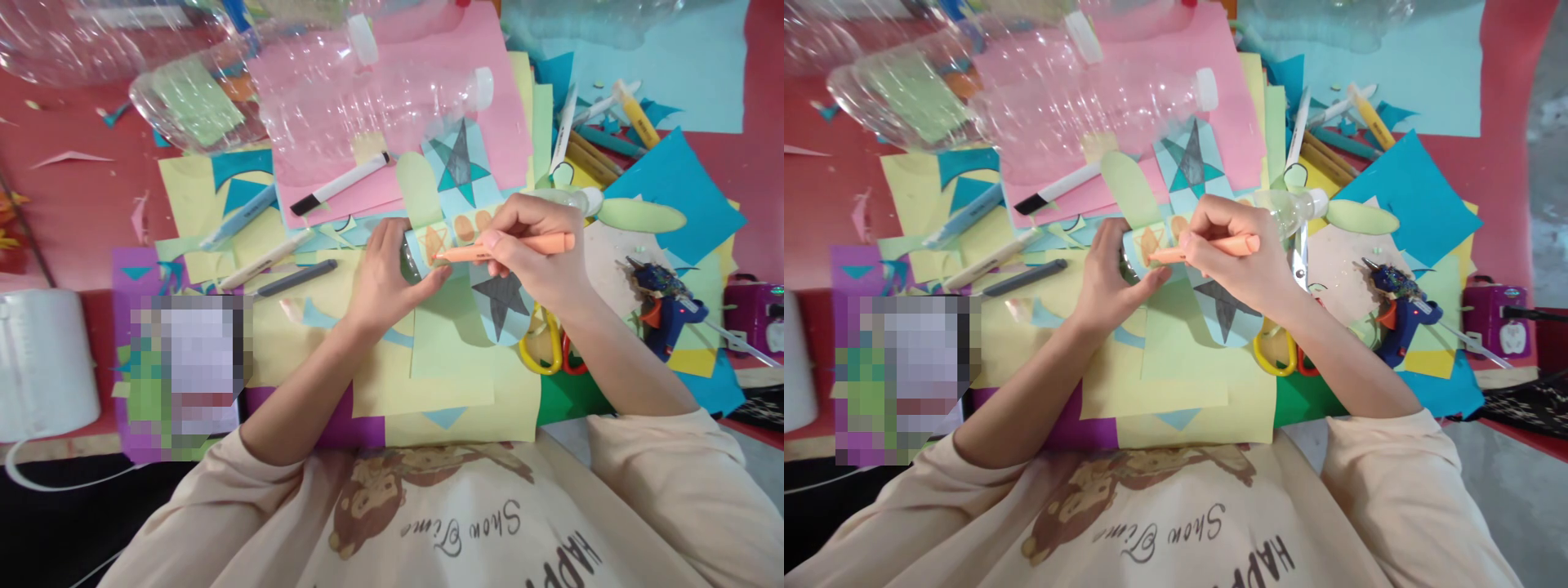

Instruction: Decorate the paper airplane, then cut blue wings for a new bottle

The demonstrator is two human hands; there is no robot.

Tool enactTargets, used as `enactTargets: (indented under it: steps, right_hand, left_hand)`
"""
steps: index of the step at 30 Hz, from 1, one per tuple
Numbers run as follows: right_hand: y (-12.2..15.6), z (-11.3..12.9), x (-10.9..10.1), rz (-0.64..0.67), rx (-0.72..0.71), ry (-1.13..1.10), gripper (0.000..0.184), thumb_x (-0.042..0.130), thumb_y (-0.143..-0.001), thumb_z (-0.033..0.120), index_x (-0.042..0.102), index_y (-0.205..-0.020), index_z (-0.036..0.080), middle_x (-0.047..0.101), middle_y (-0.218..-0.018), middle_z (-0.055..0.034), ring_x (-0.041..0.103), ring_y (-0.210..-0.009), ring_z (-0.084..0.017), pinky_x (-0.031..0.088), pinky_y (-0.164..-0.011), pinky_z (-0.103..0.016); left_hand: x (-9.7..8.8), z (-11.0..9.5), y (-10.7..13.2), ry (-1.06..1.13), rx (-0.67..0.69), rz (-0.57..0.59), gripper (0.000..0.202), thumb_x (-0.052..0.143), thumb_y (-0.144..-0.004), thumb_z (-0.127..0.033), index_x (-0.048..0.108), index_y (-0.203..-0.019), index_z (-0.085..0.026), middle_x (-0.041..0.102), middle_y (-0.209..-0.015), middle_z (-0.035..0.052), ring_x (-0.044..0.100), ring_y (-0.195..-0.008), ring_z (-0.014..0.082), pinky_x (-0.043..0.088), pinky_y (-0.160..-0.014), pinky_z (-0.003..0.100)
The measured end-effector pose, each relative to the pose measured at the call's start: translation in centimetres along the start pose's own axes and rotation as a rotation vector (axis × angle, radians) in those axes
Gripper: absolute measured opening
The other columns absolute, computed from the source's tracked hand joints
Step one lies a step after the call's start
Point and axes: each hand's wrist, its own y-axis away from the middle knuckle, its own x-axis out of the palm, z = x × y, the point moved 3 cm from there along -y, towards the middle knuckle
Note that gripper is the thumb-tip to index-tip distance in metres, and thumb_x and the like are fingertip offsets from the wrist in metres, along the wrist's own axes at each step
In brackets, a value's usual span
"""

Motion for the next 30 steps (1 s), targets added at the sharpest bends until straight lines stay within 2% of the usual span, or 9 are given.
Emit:
enactTargets:
  steps: [4,12,19,22,30]
  right_hand:
    - [0.0,0.0,0.0,-0.007,0.027,0.016,0.026,0.063,-0.086,0.030,0.052,-0.064,0.024,0.056,-0.054,0.0045,0.052,-0.046,-0.010,0.045,-0.044,-0.027]
    - [-0.1,0.1,0.0,-0.012,0.008,-0.050,0.025,0.063,-0.084,0.025,0.052,-0.061,0.023,0.056,-0.053,0.0047,0.052,-0.044,-0.009,0.043,-0.042,-0.025]
    - [-0.6,0.4,-1.0,-0.128,-0.007,-0.125,0.021,0.060,-0.082,0.019,0.055,-0.061,0.022,0.060,-0.056,0.0054,0.053,-0.042,-0.008,0.039,-0.038,-0.023]
    - [-0.7,0.2,-1.1,-0.105,-0.011,-0.108,0.022,0.061,-0.081,0.017,0.056,-0.060,0.023,0.057,-0.054,0.0050,0.052,-0.042,-0.008,0.041,-0.039,-0.024]
    - [-0.6,0.3,-0.6,0.032,0.019,0.021,0.028,0.067,-0.082,0.039,0.057,-0.062,0.023,0.054,-0.051,0.0046,0.048,-0.044,-0.008,0.039,-0.040,-0.024]
  left_hand:
    - [-0.1,-0.1,0.0,-0.001,-0.004,-0.005,0.051,0.050,-0.081,-0.071,0.046,-0.104,-0.025,0.055,-0.093,0.0052,0.057,-0.089,0.0236,0.047,-0.076,0.038]
    - [0.0,0.0,0.0,-0.001,-0.004,0.006,0.052,0.052,-0.081,-0.070,0.045,-0.103,-0.024,0.055,-0.093,0.0056,0.057,-0.089,0.0243,0.049,-0.076,0.040]
    - [0.0,-0.1,0.1,-0.030,0.007,0.013,0.052,0.054,-0.080,-0.068,0.044,-0.105,-0.024,0.054,-0.096,0.0069,0.056,-0.090,0.0251,0.047,-0.077,0.041]
    - [-0.1,-0.4,0.2,-0.025,0.048,0.030,0.052,0.058,-0.078,-0.065,0.043,-0.107,-0.025,0.054,-0.099,0.0071,0.055,-0.091,0.0252,0.046,-0.079,0.041]
    - [0.2,-0.6,0.1,-0.014,0.113,0.029,0.055,0.068,-0.072,-0.060,0.041,-0.105,-0.026,0.053,-0.098,0.0060,0.055,-0.091,0.0254,0.046,-0.078,0.041]
